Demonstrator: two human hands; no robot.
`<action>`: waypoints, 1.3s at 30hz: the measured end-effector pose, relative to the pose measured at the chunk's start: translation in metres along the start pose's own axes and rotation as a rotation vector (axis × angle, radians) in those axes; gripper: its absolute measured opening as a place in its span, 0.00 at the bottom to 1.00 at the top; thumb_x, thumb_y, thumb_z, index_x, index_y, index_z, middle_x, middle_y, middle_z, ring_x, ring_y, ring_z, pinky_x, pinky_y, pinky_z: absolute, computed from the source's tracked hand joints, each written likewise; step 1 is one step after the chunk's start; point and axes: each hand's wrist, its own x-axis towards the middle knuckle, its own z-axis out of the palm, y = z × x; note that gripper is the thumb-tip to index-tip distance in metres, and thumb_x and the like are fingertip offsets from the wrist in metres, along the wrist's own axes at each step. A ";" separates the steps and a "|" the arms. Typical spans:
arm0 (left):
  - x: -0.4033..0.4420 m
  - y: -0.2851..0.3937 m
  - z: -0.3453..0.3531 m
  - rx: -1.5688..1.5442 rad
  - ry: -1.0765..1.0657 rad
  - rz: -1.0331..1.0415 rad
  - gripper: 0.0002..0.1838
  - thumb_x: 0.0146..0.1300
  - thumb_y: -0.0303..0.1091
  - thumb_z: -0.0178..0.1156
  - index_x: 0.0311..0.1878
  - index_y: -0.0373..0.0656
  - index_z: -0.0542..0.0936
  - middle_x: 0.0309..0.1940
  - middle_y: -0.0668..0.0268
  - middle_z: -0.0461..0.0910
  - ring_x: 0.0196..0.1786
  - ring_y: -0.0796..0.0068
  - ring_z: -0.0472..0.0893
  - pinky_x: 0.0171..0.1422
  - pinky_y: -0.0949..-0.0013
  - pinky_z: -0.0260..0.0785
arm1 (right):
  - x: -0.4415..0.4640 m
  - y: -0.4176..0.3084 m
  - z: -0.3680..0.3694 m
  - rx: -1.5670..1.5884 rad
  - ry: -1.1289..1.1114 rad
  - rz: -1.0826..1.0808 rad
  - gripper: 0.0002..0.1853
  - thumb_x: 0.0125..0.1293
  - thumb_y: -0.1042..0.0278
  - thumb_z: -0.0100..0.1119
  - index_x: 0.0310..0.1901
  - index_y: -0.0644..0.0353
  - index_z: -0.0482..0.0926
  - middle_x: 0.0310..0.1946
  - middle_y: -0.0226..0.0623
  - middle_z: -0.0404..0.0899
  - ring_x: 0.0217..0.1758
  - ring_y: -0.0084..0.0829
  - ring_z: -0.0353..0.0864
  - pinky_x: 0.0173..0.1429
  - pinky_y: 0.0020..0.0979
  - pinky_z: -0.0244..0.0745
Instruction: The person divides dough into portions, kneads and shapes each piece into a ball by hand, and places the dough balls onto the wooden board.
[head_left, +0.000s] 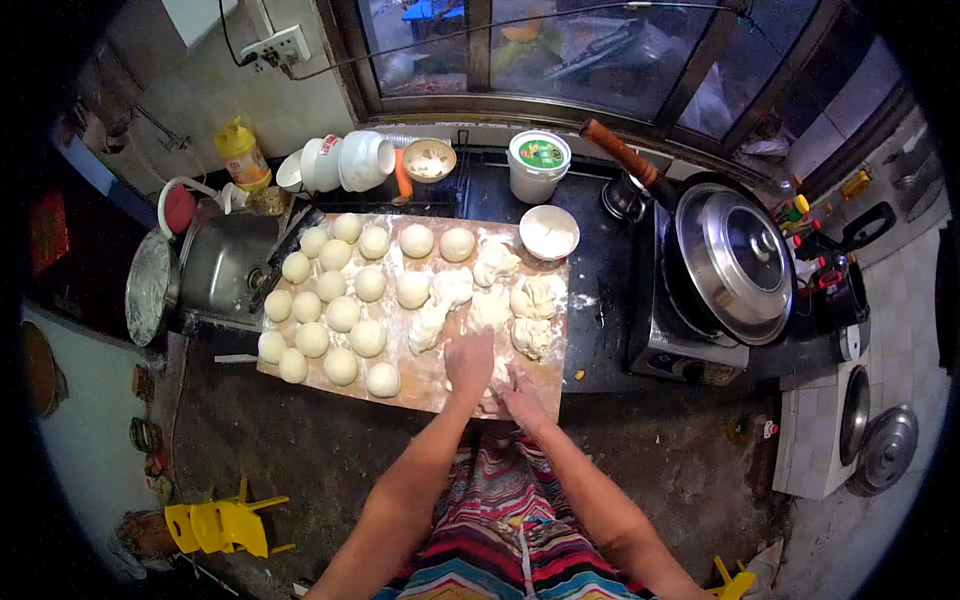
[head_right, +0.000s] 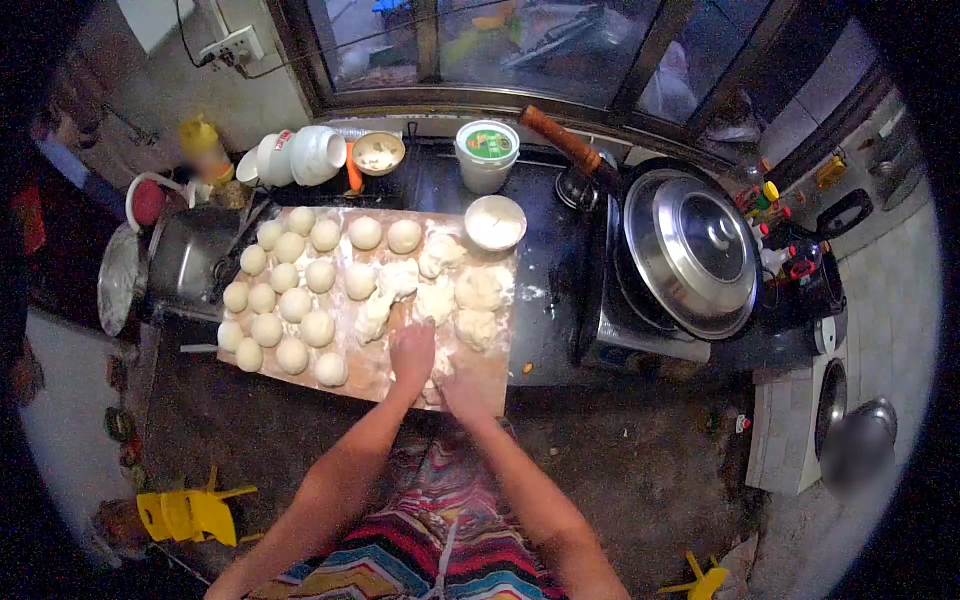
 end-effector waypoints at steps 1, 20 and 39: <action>-0.008 -0.001 0.001 0.014 -0.057 -0.018 0.20 0.67 0.43 0.52 0.27 0.36 0.80 0.30 0.51 0.80 0.37 0.53 0.79 0.44 0.51 0.69 | -0.003 -0.003 0.000 0.043 0.013 0.010 0.23 0.63 0.72 0.60 0.59 0.63 0.70 0.51 0.45 0.74 0.48 0.35 0.77 0.50 0.36 0.74; -0.053 -0.015 0.002 -0.528 -0.043 -0.146 0.11 0.64 0.36 0.51 0.37 0.39 0.77 0.39 0.51 0.77 0.44 0.54 0.76 0.49 0.53 0.66 | -0.033 -0.013 -0.009 -0.134 0.008 -0.300 0.27 0.62 0.71 0.58 0.63 0.63 0.65 0.43 0.45 0.76 0.44 0.40 0.80 0.50 0.40 0.76; -0.069 -0.009 0.000 -0.262 0.152 -0.165 0.14 0.63 0.37 0.51 0.28 0.35 0.77 0.26 0.47 0.75 0.36 0.45 0.75 0.45 0.47 0.64 | -0.049 -0.031 -0.005 -0.253 -0.049 -0.372 0.23 0.62 0.69 0.58 0.59 0.63 0.69 0.53 0.58 0.71 0.58 0.56 0.72 0.63 0.44 0.67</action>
